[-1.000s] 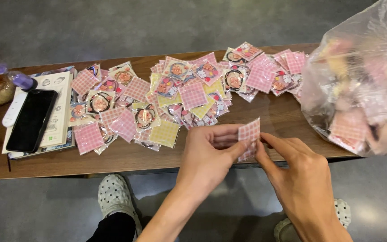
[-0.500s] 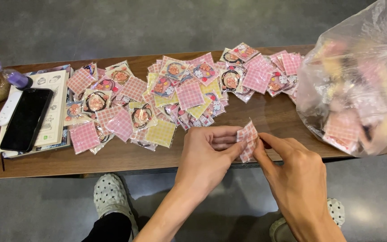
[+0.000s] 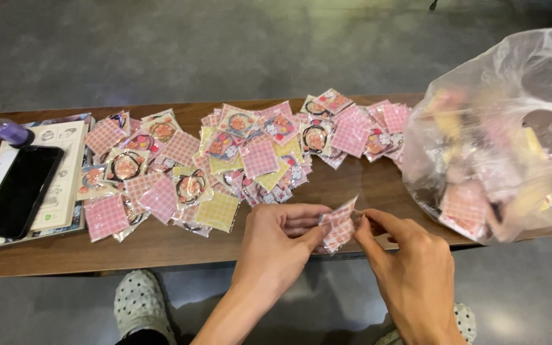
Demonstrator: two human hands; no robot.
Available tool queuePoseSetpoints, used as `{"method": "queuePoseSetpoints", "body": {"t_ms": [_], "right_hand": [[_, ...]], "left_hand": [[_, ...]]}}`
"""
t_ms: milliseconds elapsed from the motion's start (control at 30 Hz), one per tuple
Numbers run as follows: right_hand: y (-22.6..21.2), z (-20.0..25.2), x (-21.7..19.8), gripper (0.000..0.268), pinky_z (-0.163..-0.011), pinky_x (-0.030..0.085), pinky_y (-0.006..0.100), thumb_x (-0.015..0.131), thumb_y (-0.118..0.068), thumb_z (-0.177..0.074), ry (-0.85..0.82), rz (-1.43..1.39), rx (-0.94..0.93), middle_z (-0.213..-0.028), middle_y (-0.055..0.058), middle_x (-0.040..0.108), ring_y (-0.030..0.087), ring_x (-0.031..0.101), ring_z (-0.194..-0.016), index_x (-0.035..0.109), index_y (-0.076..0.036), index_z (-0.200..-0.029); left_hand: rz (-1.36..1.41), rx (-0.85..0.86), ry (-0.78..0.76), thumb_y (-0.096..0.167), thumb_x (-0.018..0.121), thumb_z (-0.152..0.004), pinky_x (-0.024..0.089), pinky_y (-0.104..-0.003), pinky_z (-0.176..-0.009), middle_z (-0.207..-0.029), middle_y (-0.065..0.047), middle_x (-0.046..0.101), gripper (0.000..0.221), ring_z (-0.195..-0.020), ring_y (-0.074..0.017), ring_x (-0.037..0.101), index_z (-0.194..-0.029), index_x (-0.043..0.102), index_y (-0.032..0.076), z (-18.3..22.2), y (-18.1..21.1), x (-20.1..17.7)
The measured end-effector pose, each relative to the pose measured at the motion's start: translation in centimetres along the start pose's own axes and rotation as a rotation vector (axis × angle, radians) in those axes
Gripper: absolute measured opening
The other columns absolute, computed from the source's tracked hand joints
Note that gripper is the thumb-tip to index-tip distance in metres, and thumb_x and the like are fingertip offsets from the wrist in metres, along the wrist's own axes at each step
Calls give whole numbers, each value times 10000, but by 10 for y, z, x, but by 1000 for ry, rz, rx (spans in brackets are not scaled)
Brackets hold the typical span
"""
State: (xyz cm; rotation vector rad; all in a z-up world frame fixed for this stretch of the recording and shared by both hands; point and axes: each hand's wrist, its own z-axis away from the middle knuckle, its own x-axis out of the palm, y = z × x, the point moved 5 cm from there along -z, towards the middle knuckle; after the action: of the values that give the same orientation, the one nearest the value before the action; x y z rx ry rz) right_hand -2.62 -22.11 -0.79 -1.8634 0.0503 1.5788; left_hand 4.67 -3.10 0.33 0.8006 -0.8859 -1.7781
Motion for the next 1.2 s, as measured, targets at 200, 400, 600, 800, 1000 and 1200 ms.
{"method": "queuePoseSetpoints", "body": {"t_ms": [200, 400, 600, 800, 1000, 1200], "right_hand": [[-3, -3, -5, 273, -866, 587, 380, 800, -479, -956, -52, -40, 142, -1011, -38, 921, 159, 875, -931, 944, -309, -1113], [-13, -8, -24, 205, -857, 616, 279, 874, -239, -965, -90, -339, 376, -923, 60, 933, 100, 830, -885, 974, -116, -1097], [0, -18, -12, 300, -854, 736, 347, 813, -23, -992, -111, -758, 173, -939, 202, 900, 266, 867, -808, 839, -6, -1290], [8, -22, -9, 119, -793, 653, 277, 682, 38, -1117, -33, -700, -81, -1042, 94, 838, 185, 776, -780, 760, -24, -1053], [9, -23, 4, 381, -899, 766, 360, 450, -35, -1193, -150, -717, 33, -1146, 123, 822, 201, 792, -996, 831, -27, -1178], [-48, -8, -20, 409, -969, 648, 502, 490, -78, -1172, -328, -936, 569, -1411, 165, 790, 323, 727, -1126, 802, 29, -1414]], "left_hand": [[36, 11, -17, 118, 884, -929, 734, -245, -788, -1078, -70, 967, 259, -972, -95, 903, -1173, 969, 119, -5, -6, 1], [69, 20, 27, 93, 938, -899, 759, -277, -718, -957, -89, 920, 277, -819, -120, 853, -1174, 966, 83, -10, -9, -4], [187, 84, 30, 12, 956, -853, 756, -274, -797, -1007, -116, 948, 317, -884, -143, 885, -1169, 949, 43, -23, -17, -8], [208, 37, 51, 60, 977, -810, 803, -339, -781, -1021, -178, 917, 402, -888, -196, 885, -1209, 937, 28, -16, -6, -13], [198, 99, 52, 37, 973, -824, 780, -301, -788, -979, -134, 930, 343, -881, -158, 875, -1167, 957, 45, -20, -10, -13], [205, 102, 52, 13, 953, -846, 766, -279, -783, -999, -130, 940, 319, -896, -149, 883, -1165, 952, 29, -19, -9, -11]]}}
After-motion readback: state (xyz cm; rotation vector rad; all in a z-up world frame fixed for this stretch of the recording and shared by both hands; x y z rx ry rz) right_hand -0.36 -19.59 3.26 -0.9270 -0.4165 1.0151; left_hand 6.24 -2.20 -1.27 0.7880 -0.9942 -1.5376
